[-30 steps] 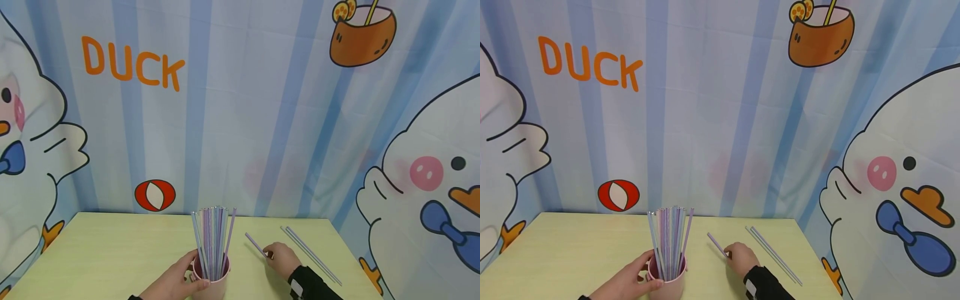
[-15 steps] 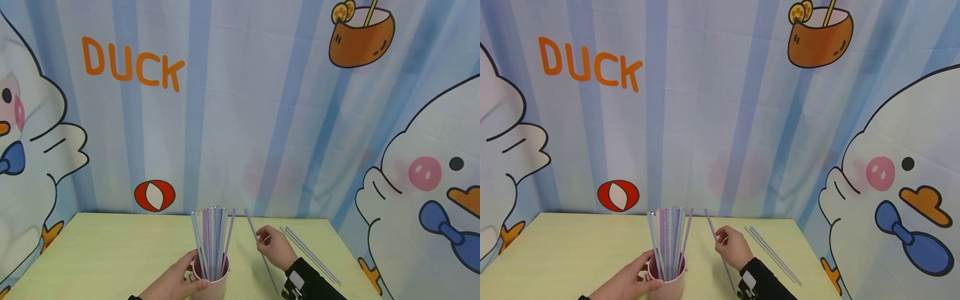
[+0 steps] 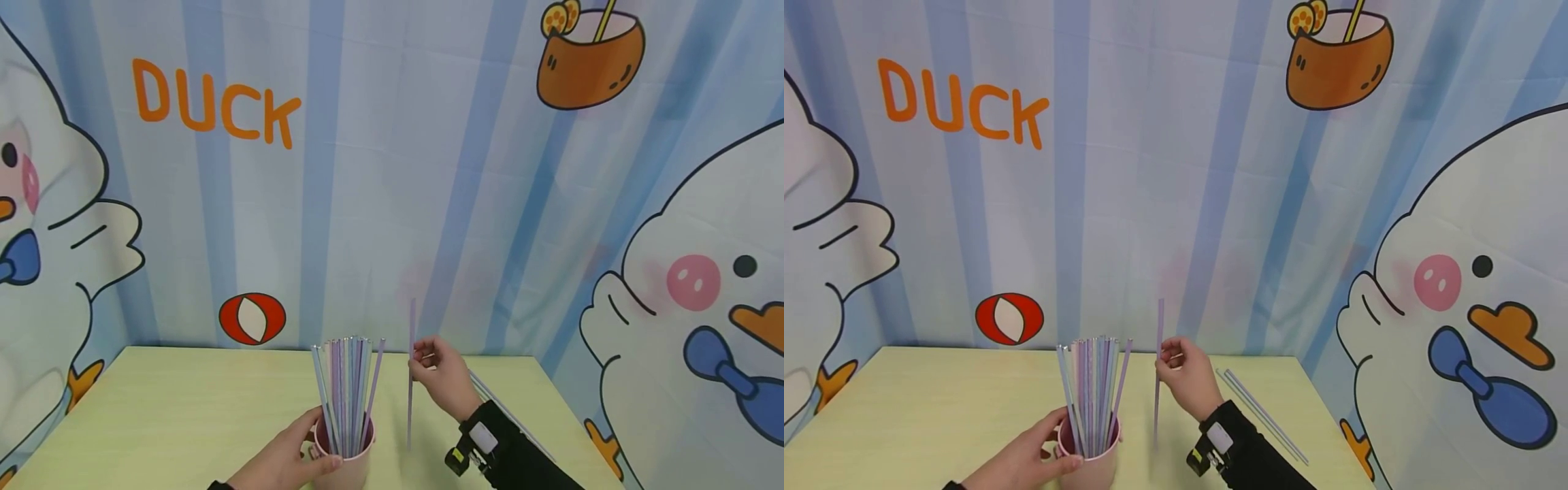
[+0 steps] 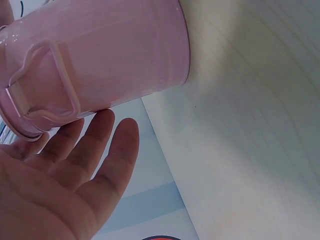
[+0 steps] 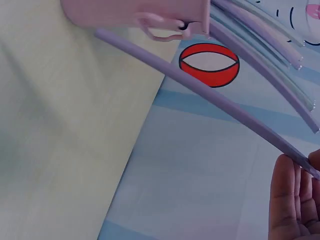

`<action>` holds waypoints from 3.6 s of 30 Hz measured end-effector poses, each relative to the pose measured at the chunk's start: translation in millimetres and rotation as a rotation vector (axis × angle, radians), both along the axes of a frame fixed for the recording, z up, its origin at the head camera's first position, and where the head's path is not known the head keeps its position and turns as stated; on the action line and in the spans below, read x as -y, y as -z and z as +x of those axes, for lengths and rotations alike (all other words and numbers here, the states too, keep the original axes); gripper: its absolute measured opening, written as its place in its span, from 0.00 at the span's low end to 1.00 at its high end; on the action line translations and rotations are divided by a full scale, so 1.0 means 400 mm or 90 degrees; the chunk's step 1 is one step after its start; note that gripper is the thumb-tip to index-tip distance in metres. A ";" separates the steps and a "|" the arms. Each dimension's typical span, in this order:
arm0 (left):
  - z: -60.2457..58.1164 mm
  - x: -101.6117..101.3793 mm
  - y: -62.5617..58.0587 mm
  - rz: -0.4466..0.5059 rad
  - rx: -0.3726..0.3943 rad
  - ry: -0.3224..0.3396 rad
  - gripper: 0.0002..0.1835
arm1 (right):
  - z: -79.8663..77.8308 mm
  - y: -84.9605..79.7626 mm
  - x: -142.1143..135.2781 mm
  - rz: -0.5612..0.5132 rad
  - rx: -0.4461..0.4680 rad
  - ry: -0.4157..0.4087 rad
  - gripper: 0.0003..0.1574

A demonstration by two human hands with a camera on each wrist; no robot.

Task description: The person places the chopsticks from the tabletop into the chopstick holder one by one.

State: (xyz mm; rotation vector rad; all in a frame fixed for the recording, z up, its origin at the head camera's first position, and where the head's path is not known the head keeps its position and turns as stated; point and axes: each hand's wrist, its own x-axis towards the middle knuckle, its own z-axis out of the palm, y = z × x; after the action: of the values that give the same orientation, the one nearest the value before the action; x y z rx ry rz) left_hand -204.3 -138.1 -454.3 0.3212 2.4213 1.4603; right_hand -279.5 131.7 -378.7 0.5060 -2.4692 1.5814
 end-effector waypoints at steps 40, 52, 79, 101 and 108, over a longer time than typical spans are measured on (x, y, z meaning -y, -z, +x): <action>-0.009 0.002 0.013 -0.001 0.002 -0.004 0.49 | 0.057 -0.050 0.099 -0.103 0.017 -0.077 0.17; -0.008 0.002 0.011 0.007 0.002 -0.002 0.48 | 0.072 -0.002 0.108 -0.040 0.038 -0.092 0.16; -0.001 0.002 0.004 0.013 -0.004 0.000 0.47 | 0.036 0.146 0.094 0.060 0.046 -0.116 0.12; 0.002 0.007 0.006 -0.004 0.001 -0.006 0.48 | -0.056 0.209 -0.114 0.259 -0.054 0.011 0.09; 0.002 0.007 0.008 0.000 -0.009 0.002 0.47 | -0.100 0.252 -0.228 0.406 -0.056 0.123 0.13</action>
State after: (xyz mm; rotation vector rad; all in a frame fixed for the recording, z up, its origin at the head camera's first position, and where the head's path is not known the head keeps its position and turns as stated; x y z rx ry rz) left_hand -203.7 -140.9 -457.4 0.3359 2.4303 1.4624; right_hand -319.4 222.9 -479.6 0.3823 -2.8164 0.6646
